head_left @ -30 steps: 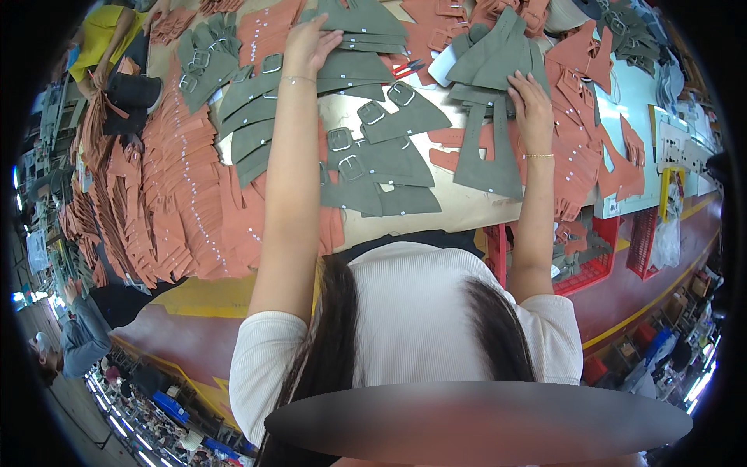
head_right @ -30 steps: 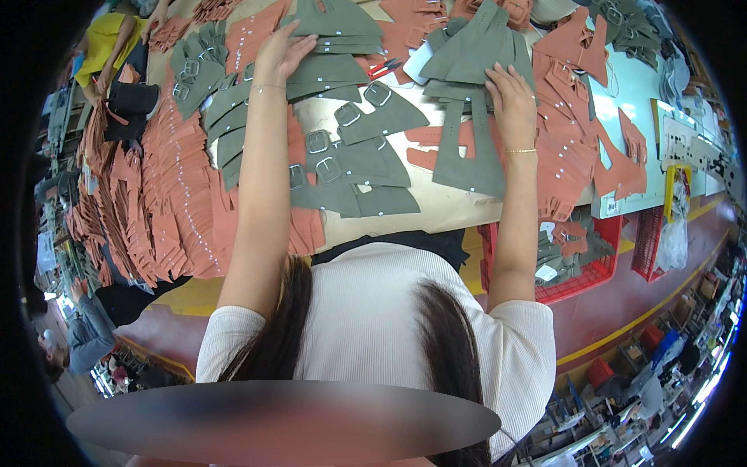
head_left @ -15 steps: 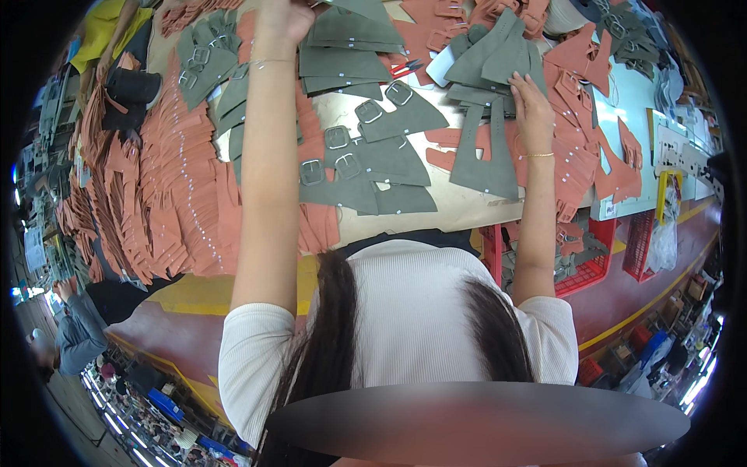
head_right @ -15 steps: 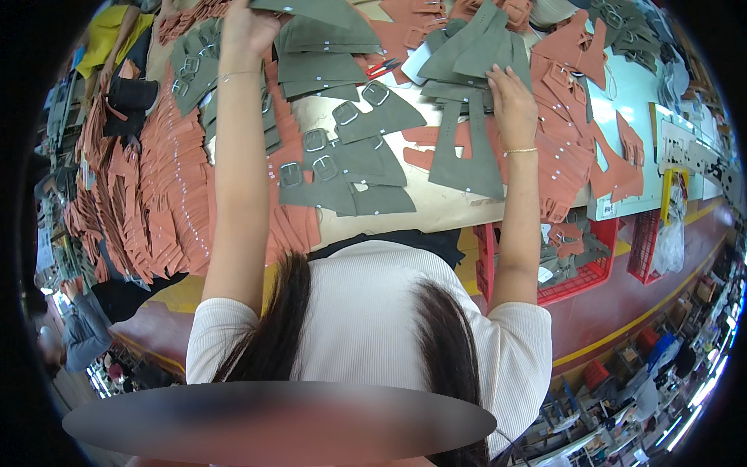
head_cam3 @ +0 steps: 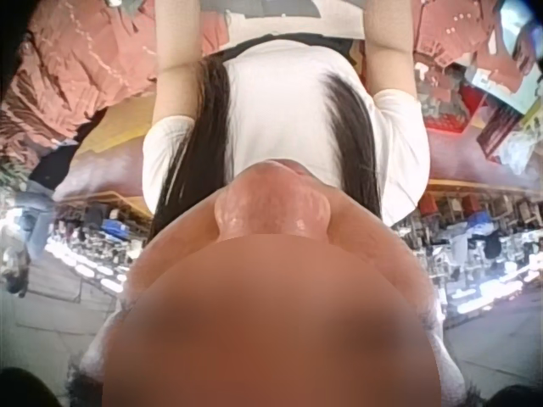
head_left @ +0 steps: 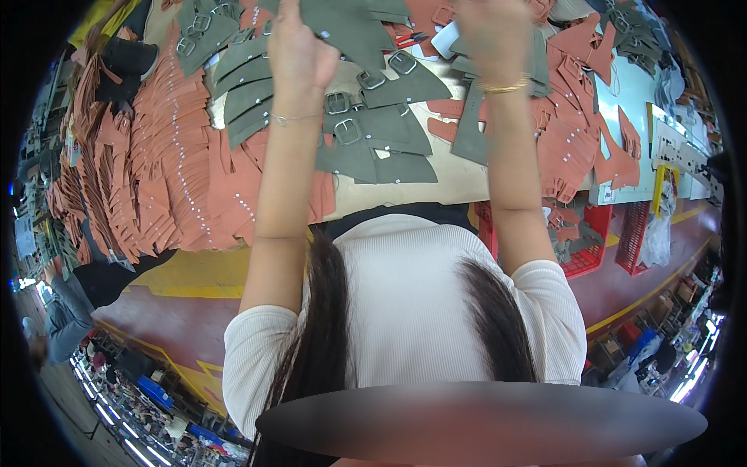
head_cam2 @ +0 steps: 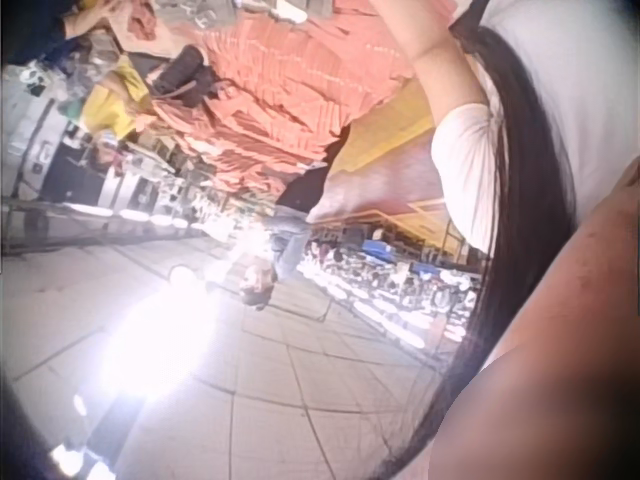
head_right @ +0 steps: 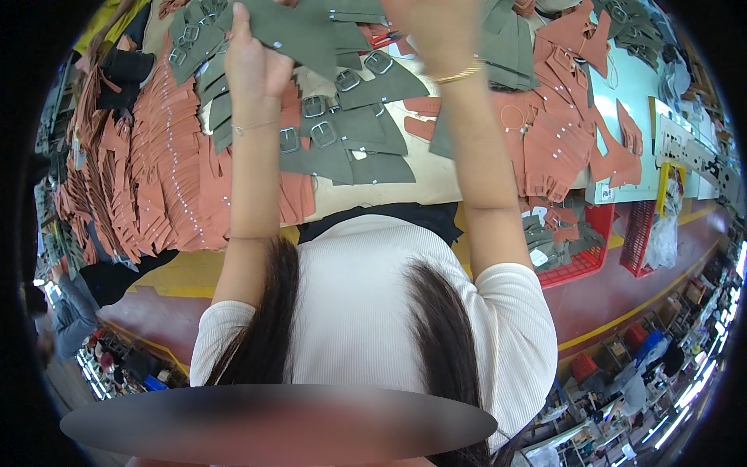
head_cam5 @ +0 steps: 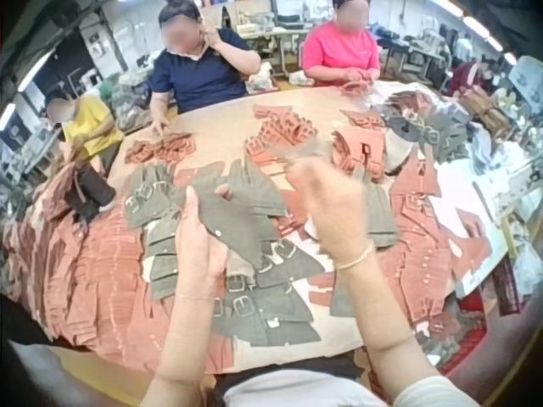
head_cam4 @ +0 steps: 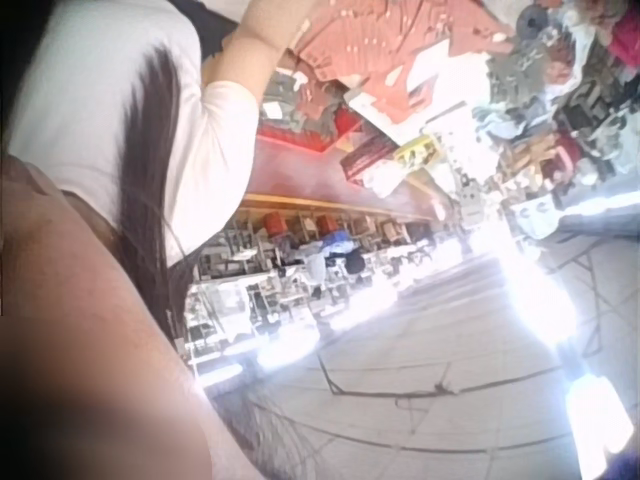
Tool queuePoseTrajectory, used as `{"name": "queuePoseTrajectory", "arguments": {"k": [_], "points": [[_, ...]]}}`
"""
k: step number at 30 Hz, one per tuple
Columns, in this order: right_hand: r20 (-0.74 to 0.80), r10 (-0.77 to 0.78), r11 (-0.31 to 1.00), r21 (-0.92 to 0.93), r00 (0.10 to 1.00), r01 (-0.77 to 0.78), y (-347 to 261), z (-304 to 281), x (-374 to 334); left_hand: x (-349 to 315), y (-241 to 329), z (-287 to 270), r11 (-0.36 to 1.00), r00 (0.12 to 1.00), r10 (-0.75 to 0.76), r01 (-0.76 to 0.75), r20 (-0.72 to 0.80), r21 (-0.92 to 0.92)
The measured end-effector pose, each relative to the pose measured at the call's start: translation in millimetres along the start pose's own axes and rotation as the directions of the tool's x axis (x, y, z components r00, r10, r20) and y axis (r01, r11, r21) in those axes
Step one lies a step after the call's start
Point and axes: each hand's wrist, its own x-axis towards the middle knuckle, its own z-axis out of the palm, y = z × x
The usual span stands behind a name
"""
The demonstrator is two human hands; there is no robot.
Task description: The person sorts and stacks pre-cut olive-green fabric pieces with metal buckles on a table. They repeatedly pick up pieces, align them, and place them into neat piles while occasionally moving other pieces aside.
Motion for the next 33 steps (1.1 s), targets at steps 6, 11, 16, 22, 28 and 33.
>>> {"name": "queuePoseTrajectory", "arguments": {"k": [6, 11, 16, 22, 28, 33], "points": [[0.317, -0.254, 0.966, 0.042, 0.914, 0.254, -64, 55, -27, -16, 10, -2, 0.978, 1.0, 0.017, -0.018, 0.005, 0.209], [0.449, -0.15, 0.969, 0.243, 0.881, 0.041, -66, 46, -35, -6, 18, -42, 0.985, 0.98, -0.174, 0.172, -0.101, -0.031], [0.259, -0.031, 0.976, 0.216, 0.965, -0.026, -38, 19, -47, -5, 57, -80, 0.981, 0.99, -0.121, 0.11, -0.066, -0.157], [0.523, 0.223, 0.973, -0.067, 0.823, -0.222, 7, -15, -117, -23, 133, -151, 0.851, 0.989, -0.04, 0.108, 0.141, -0.514], [0.725, 0.16, 0.987, -0.135, 0.67, -0.089, 6, -34, -184, -31, 153, -162, 0.873, 0.996, -0.077, 0.049, -0.038, -0.485], [0.784, 0.08, 0.996, -0.085, 0.615, -0.022, -5, -44, -205, -25, 126, -151, 0.717, 0.987, -0.161, 0.123, 0.008, -0.686]]}}
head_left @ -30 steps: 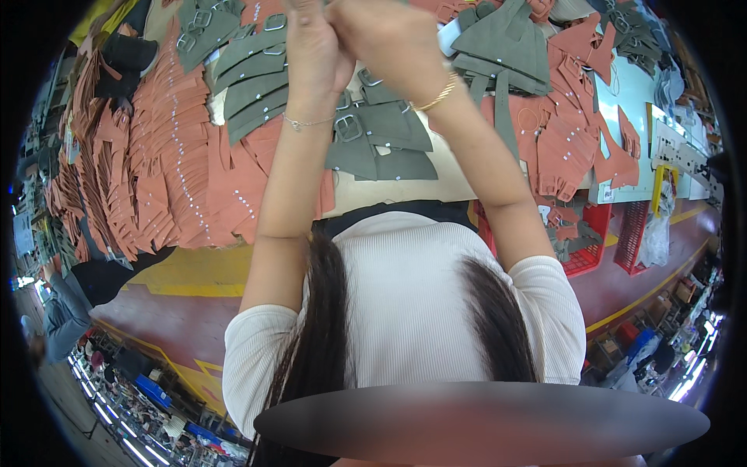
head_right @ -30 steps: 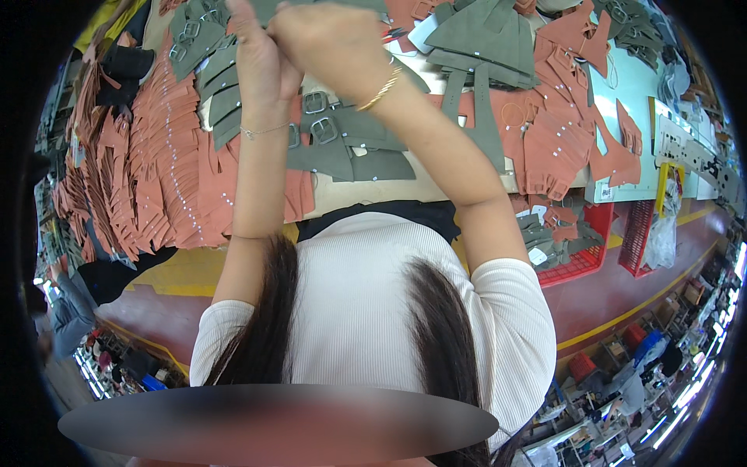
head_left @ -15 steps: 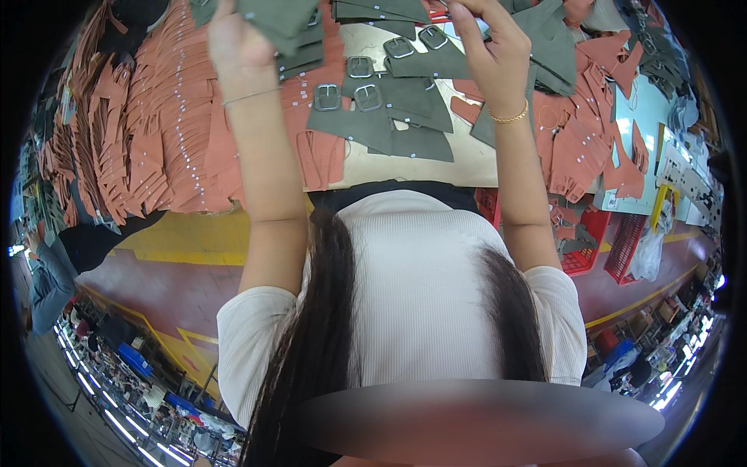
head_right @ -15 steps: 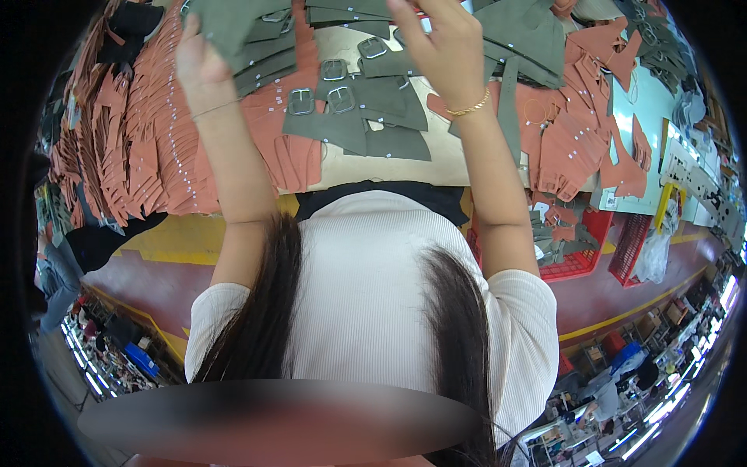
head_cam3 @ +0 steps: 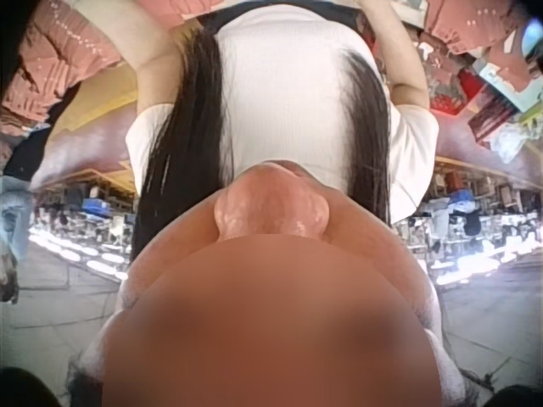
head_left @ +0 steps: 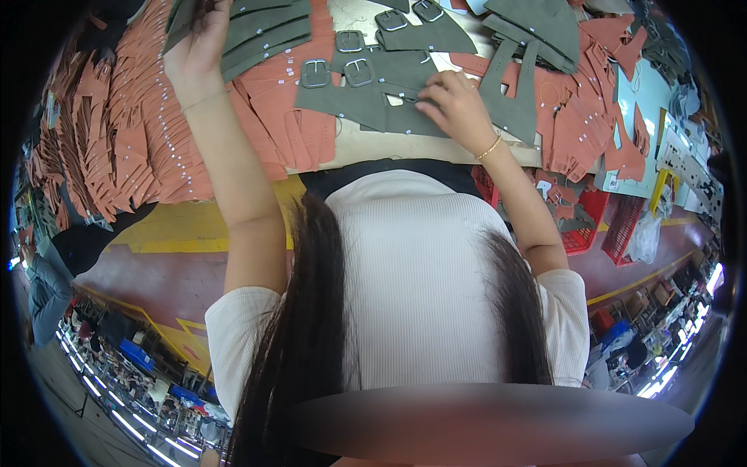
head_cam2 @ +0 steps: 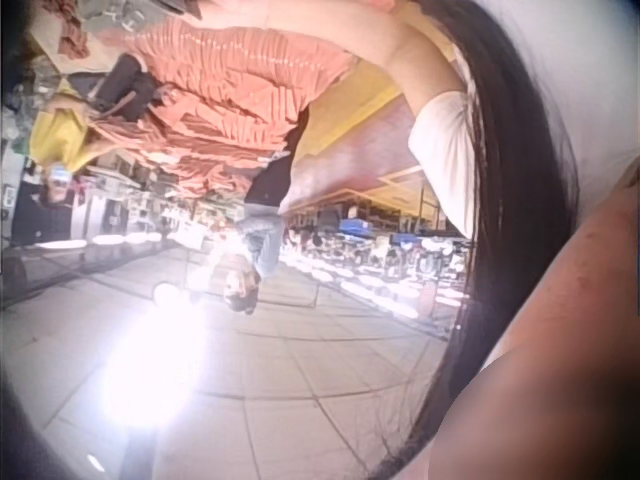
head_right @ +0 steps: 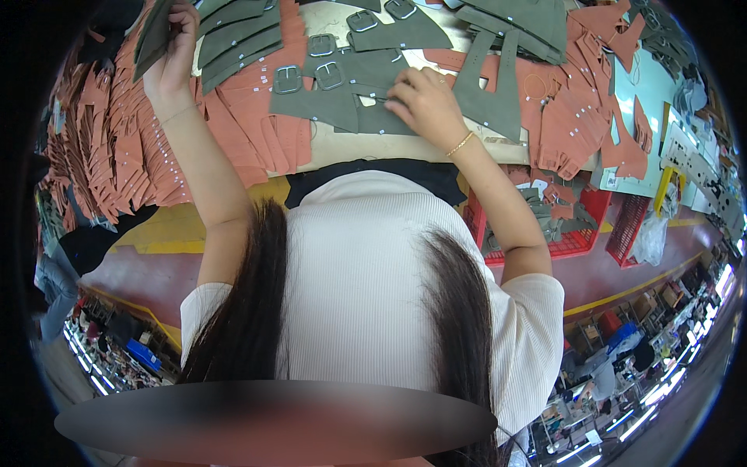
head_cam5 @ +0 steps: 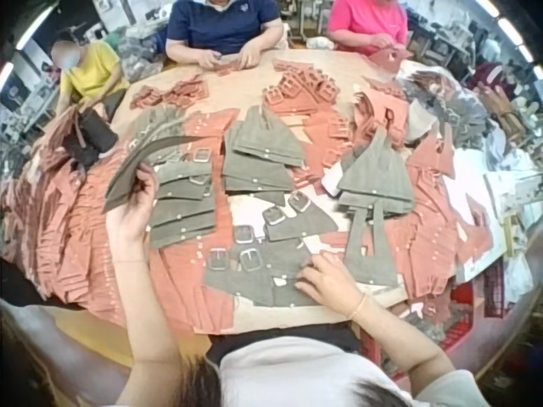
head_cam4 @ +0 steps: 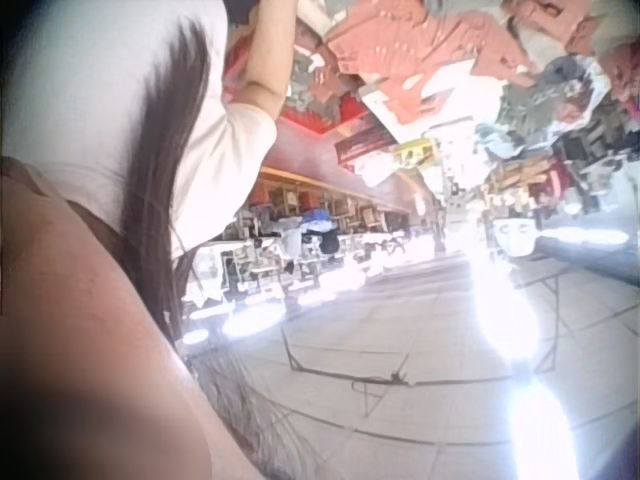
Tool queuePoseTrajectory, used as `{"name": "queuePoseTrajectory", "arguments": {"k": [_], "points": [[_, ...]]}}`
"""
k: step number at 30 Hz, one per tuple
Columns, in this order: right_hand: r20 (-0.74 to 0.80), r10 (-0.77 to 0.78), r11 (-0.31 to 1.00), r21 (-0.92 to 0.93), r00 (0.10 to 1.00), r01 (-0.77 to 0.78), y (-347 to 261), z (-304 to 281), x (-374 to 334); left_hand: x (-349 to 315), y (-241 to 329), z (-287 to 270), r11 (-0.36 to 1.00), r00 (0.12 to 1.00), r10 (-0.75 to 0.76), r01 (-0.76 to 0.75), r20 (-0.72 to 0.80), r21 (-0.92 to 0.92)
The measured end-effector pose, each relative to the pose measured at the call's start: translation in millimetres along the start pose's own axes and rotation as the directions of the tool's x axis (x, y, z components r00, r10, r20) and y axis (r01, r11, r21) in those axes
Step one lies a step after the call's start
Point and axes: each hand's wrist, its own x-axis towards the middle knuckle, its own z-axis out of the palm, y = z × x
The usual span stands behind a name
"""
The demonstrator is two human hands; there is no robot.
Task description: The person sorts and stacks pre-cut olive-green fabric pieces with metal buckles on a table. They repeatedly pick up pieces, align them, and place them into neat piles while occasionally moving other pieces aside.
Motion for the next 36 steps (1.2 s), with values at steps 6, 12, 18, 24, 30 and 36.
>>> {"name": "queuePoseTrajectory", "arguments": {"k": [6, 12, 18, 24, 30, 36], "points": [[0.215, -0.196, 0.957, -0.17, 0.957, 0.234, -20, 11, -16, 3, -39, 11, 0.966, 0.987, 0.075, -0.107, 0.144, 0.235], [0.37, -0.34, 0.864, -0.242, 0.865, 0.442, -26, 19, -1, -3, -18, 1, 0.883, 0.958, 0.23, -0.279, 0.17, 0.378], [0.427, -0.244, 0.93, -0.153, 0.871, 0.335, -45, -24, 31, -53, 45, 19, 0.983, 0.943, 0.061, -0.113, 0.326, 0.143], [0.491, -0.186, 0.975, -0.019, 0.851, 0.223, -65, -94, 99, -81, 23, 27, 0.57, 0.765, 0.641, -0.423, -0.06, 0.705], [0.092, -0.333, 0.843, -0.416, 0.938, 0.341, -100, -153, 209, -73, -22, 40, 0.631, 0.823, 0.565, -0.383, -0.062, 0.675], [-0.047, -0.715, 0.627, -0.485, 0.697, 0.61, -168, -82, 284, -46, -50, 57, 0.772, 0.922, 0.377, -0.364, 0.087, 0.521]]}}
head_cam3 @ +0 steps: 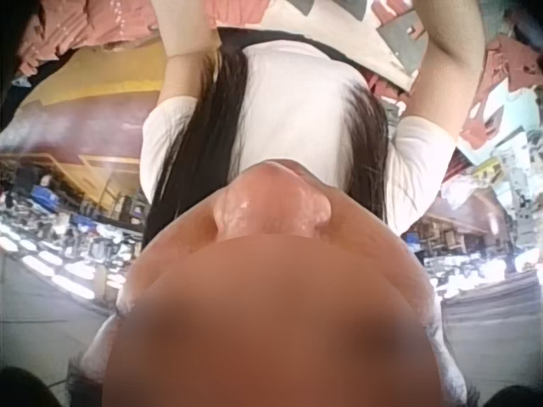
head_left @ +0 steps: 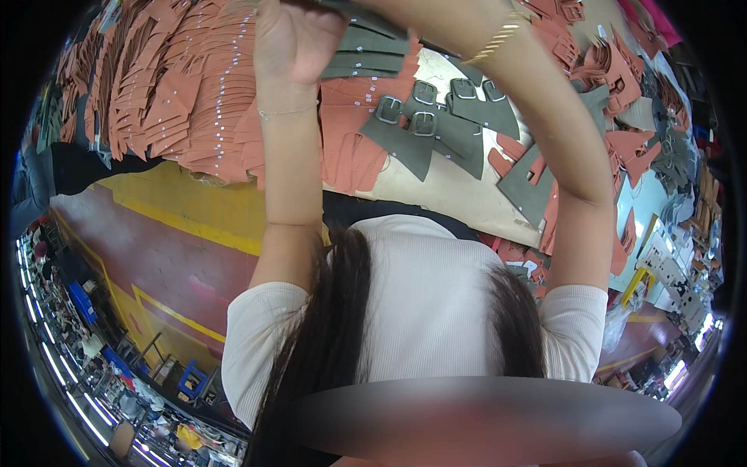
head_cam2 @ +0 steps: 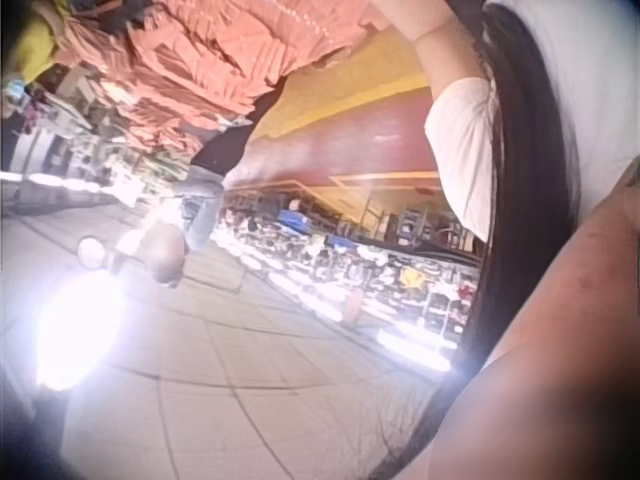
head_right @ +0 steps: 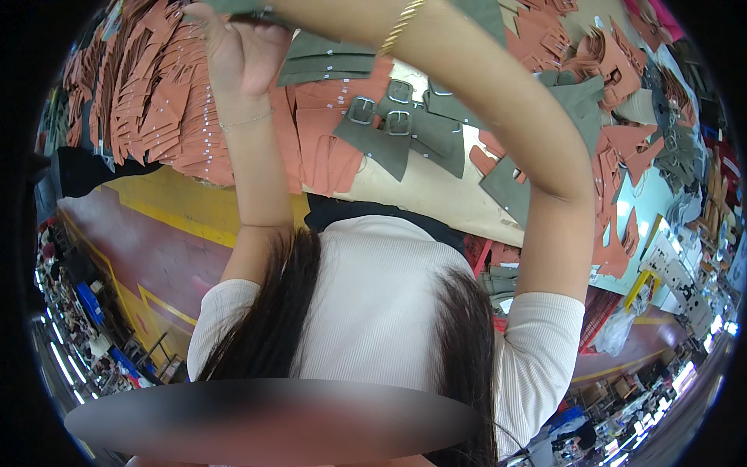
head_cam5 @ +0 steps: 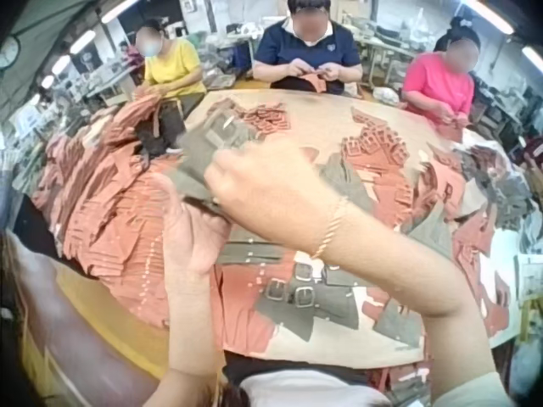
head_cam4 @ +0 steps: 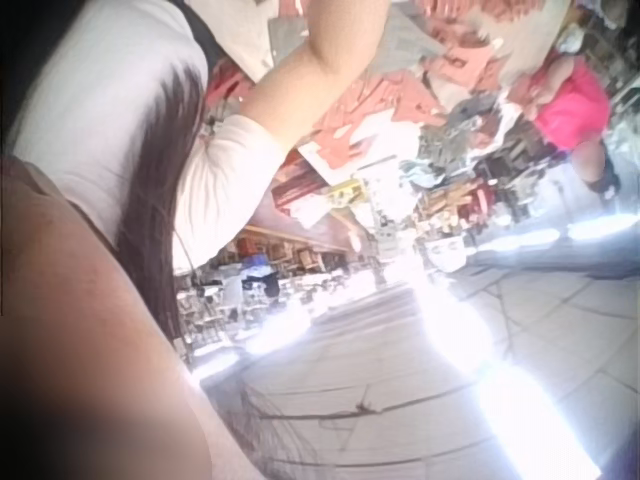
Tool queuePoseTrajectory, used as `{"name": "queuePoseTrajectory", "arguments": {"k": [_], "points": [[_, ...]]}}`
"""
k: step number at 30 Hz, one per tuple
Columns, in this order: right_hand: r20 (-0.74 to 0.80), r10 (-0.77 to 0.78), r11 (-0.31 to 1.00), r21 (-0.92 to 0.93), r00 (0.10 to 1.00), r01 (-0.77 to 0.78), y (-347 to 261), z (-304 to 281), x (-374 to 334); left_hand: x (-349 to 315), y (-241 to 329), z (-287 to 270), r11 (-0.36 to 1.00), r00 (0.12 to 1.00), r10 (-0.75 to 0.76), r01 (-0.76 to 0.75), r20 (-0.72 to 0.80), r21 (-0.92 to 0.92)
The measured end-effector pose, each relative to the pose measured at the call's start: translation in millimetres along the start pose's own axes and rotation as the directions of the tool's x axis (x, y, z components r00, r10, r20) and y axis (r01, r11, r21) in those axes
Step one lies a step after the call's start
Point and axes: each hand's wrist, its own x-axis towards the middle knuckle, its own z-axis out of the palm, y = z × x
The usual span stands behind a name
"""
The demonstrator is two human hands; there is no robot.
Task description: The person sorts and stacks pre-cut olive-green fabric pieces with metal buckles on a table. They repeatedly pick up pieces, align them, and place them into neat piles while occasionally moving other pieces aside.
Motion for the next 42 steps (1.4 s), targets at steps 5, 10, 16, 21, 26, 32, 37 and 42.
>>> {"name": "queuePoseTrajectory", "arguments": {"k": [5, 10, 16, 21, 26, 32, 37, 42], "points": [[-0.207, -0.069, 0.983, 0.15, 0.976, 0.101, -22, 30, 7, 24, 20, -32, 0.999, 0.992, -0.04, 0.041, 0.12, 0.0], [-0.379, 0.211, 0.934, 0.352, 0.901, -0.071, -6, 50, -27, 26, 31, -60, 0.992, 0.992, 0.125, -0.125, 0.016, -0.009], [0.028, 0.18, 0.952, 0.247, 0.983, -0.181, -23, 104, -120, 14, 65, -82, 0.966, 0.962, 0.259, -0.259, -0.087, 0.013], [0.111, 0.171, 0.978, 0.104, 0.979, -0.182, -44, 137, -160, 5, 77, -102, 0.954, 0.94, 0.297, -0.285, -0.168, 0.09], [0.043, 0.145, 0.988, 0.05, 0.988, -0.147, -45, 151, -157, -6, 78, -89, 0.923, 0.888, 0.365, -0.306, -0.28, 0.233], [0.053, 0.464, 0.768, 0.474, 0.884, -0.431, -34, 141, -110, -31, 65, -61, 0.914, 0.83, 0.376, -0.259, -0.413, 0.313], [0.306, 0.691, 0.314, 0.689, 0.655, -0.653, -12, 97, -53, -42, 69, -70, 0.905, 0.744, 0.417, -0.289, -0.522, 0.312], [-0.115, 0.44, 0.693, 0.674, 0.891, -0.255, -11, 78, -10, -42, 58, -84, 0.926, 0.849, 0.352, -0.257, -0.393, 0.275]]}}
